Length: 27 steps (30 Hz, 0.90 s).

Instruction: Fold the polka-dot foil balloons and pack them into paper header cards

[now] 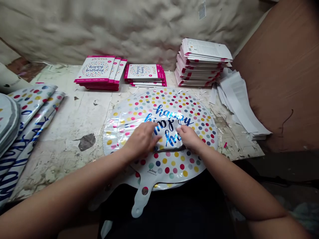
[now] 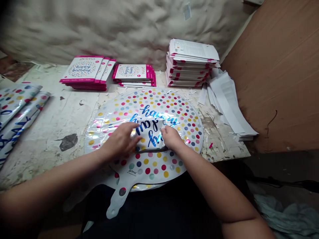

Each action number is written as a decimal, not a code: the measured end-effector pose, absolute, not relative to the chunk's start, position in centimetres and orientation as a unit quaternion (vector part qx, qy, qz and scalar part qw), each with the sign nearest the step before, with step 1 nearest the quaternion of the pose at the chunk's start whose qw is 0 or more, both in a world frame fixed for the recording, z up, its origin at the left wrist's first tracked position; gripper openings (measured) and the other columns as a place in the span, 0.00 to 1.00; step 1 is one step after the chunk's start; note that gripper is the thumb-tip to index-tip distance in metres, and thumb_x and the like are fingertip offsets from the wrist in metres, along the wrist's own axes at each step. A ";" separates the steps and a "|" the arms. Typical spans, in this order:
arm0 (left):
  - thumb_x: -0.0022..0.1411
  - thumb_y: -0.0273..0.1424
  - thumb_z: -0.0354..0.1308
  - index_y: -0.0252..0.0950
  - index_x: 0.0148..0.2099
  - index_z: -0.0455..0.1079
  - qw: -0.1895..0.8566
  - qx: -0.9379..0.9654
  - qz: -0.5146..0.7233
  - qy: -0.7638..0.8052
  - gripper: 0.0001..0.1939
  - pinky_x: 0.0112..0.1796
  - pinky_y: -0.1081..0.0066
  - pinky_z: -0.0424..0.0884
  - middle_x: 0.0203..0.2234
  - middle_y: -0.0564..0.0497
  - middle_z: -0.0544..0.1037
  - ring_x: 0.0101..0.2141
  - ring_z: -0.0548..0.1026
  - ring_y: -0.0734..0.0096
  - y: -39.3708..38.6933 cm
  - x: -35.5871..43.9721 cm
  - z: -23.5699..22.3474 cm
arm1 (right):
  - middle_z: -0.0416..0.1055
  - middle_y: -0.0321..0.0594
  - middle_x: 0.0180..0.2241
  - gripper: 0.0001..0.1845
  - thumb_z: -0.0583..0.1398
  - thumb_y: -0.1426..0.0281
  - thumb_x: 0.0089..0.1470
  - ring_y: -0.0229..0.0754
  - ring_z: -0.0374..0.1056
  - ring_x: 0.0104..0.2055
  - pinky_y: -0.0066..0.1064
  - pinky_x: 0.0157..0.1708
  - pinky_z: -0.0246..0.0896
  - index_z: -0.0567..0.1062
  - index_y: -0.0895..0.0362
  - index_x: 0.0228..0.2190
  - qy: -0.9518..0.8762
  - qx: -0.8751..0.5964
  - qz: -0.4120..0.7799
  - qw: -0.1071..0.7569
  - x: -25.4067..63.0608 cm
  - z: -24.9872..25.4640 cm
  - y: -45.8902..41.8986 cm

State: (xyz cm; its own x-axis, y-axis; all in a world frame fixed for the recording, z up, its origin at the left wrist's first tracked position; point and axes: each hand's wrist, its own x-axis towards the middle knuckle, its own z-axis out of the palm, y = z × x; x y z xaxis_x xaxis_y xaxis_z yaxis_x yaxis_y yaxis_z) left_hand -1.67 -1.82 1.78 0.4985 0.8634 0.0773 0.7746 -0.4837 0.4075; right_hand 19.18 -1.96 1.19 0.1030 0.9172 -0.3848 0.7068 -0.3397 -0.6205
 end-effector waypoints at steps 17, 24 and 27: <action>0.55 0.50 0.54 0.36 0.56 0.59 0.675 0.432 0.223 0.555 0.32 0.49 0.61 0.66 0.54 0.38 0.66 0.52 0.68 0.58 -1.5 -3.3 4.5 | 0.31 0.46 0.65 0.43 0.39 0.46 0.57 0.46 0.27 0.67 0.47 0.63 0.22 0.40 0.63 0.63 -0.784 -0.591 0.181 0.050 18.2 -1.1 -1.6; 0.47 0.35 0.66 0.34 0.36 0.64 0.756 0.294 0.187 0.555 0.17 0.26 0.74 0.68 0.21 0.54 0.72 0.23 0.73 0.72 -0.1 -0.6 4.0 | 0.33 0.45 0.65 0.40 0.42 0.49 0.58 0.47 0.29 0.67 0.47 0.63 0.26 0.41 0.60 0.63 -0.804 -0.543 0.230 0.079 18.0 -1.0 -1.3; 0.48 0.26 0.61 0.34 0.46 0.63 0.755 0.283 0.238 0.541 0.21 0.33 0.68 0.72 0.29 0.48 0.77 0.29 0.77 0.65 1.3 -0.3 5.1 | 0.29 0.40 0.66 0.38 0.44 0.51 0.58 0.46 0.28 0.67 0.46 0.62 0.35 0.38 0.54 0.63 -0.793 -0.563 0.189 0.138 19.9 1.2 3.0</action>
State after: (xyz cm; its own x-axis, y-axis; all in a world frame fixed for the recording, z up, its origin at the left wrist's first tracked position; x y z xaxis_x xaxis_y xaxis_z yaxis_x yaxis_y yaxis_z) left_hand -0.29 1.31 5.06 0.3017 0.6662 -0.6820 -0.0541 0.7261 0.6854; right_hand 19.85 2.99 1.24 -0.3282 0.9446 0.0060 0.8405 0.2949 -0.4545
